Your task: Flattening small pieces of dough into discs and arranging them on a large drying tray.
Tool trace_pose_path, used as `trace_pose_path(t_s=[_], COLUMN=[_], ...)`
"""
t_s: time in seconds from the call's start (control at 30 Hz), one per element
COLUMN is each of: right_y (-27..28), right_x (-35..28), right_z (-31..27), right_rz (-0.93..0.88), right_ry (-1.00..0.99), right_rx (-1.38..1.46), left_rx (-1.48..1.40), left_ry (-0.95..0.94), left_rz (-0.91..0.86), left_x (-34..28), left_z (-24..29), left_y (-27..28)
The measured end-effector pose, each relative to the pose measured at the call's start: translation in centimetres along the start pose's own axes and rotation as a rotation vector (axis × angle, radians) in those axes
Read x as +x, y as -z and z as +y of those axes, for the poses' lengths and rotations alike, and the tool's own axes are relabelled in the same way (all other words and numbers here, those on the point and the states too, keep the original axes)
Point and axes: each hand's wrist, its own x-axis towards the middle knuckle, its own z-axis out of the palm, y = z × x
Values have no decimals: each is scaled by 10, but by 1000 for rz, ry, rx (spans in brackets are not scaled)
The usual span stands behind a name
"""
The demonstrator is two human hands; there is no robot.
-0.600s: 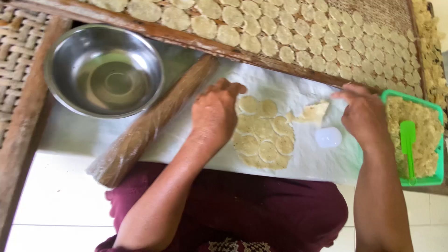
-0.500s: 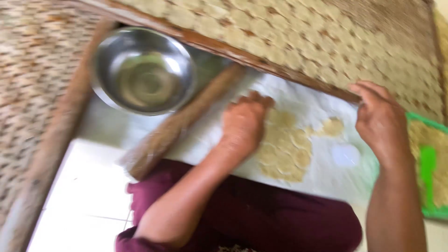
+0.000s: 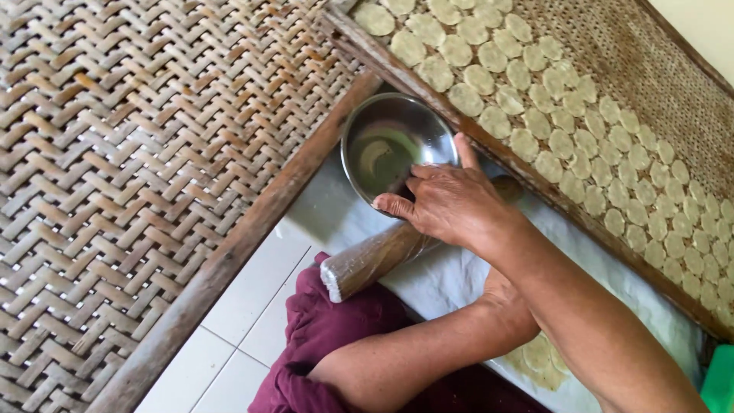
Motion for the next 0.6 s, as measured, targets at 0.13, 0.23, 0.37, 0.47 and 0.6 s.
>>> trace_pose_path(t_s=[0.13,0.23,0.37,0.47,0.6], right_y=[15,-22,-80,-141,-178], right_x=[-6,-31,-99,-143,-167], right_z=[7,62,128,138,60], right_rz=[-266,111,613,880,1009], right_ry=[-65,-98,247,172,-194], right_rx=[5,759,1530,1856,1515], left_rx=[-91,-195,-677,-1200,-1891], left_ry=[33,-2,262,379,505], left_rz=[32,36,-299,-85,-83], left_x=[-1,9,23,30,47], left_z=[-1,4,-15,-12,25], left_y=[-4,8,-4,-25,43])
